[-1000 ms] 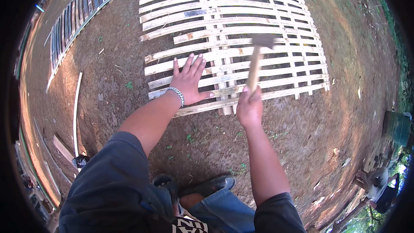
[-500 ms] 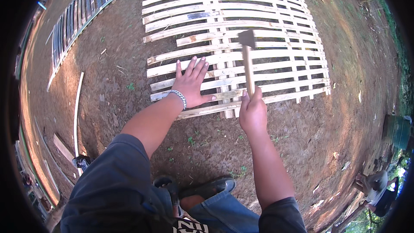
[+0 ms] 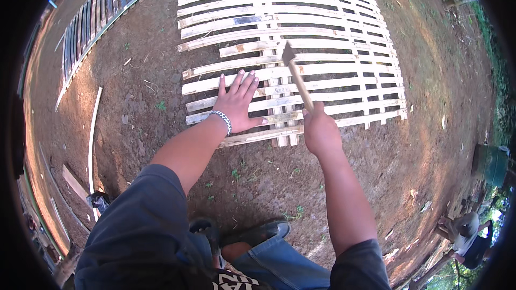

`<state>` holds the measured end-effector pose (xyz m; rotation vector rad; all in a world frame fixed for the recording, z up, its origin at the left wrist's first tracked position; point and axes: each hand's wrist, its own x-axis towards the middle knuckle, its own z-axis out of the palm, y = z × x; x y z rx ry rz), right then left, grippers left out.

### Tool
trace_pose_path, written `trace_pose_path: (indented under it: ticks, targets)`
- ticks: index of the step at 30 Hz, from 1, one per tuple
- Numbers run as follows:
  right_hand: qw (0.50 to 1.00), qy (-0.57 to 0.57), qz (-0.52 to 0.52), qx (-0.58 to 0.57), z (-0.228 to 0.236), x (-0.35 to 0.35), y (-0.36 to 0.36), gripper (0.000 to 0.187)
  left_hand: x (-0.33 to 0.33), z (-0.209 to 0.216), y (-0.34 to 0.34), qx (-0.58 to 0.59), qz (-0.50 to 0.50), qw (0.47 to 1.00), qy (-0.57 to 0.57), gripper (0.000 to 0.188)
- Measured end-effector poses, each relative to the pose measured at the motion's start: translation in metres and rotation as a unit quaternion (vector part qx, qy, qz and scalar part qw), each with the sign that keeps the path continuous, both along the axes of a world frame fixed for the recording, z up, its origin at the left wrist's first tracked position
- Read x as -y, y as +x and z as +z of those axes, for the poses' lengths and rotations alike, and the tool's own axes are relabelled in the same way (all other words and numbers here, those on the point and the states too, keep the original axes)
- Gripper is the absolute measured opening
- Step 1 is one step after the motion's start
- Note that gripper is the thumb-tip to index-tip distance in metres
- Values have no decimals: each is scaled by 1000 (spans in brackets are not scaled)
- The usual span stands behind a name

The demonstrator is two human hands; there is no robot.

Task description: The person uses a hammer to drive nails into a bamboo lattice structure laid on the ground. They position bamboo strips and secure them to the frame, working methodically along the length of the structure.

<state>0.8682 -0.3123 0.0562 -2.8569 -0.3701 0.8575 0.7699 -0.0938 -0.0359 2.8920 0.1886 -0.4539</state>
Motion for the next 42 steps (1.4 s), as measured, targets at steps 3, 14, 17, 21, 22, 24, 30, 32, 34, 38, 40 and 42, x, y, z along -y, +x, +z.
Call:
trace_pose_path:
  ticks: [3, 14, 17, 21, 22, 24, 30, 32, 34, 38, 40, 42]
  targets:
    - [991, 108, -57, 47, 8, -4, -13, 36, 1, 6, 1, -17, 0, 1000, -1, 117]
    - [994, 82, -54, 56, 34, -12, -5, 38, -1, 12, -1, -32, 1, 999, -5, 119]
    - [995, -86, 44, -10, -10, 9, 4, 36, 3, 13, 5, -25, -5, 1000, -6, 120]
    - [996, -20, 82, -7, 3, 6, 9, 37, 0, 12, 2, -31, 0, 999, -7, 121]
    - [999, 12, 43, 10, 7, 2, 6, 38, -1, 13, 2, -30, 1, 1000, -3, 121]
    - [996, 75, -36, 43, 17, -3, -8, 39, 0, 14, 0, -30, 2, 1000, 3, 121]
    - [997, -50, 51, -8, -14, 16, 2, 39, 5, 15, 6, -37, -3, 999, -5, 121]
    - [997, -32, 72, -15, 1, 8, 16, 38, 3, 14, 4, -31, -1, 999, -5, 121]
    - [999, 10, 35, 5, 13, 2, 11, 37, 1, 14, 3, -27, 3, 1000, -4, 121]
    - [988, 106, 21, 107, 27, -8, -8, 38, 2, 14, 2, -20, 3, 1000, -11, 121]
    - [981, 131, 39, 138, 48, -23, -19, 39, 2, 14, 2, -17, 4, 1000, -13, 120]
    - [969, 170, 78, 161, 52, -28, -24, 39, 2, 15, 1, -20, 6, 1000, -14, 120]
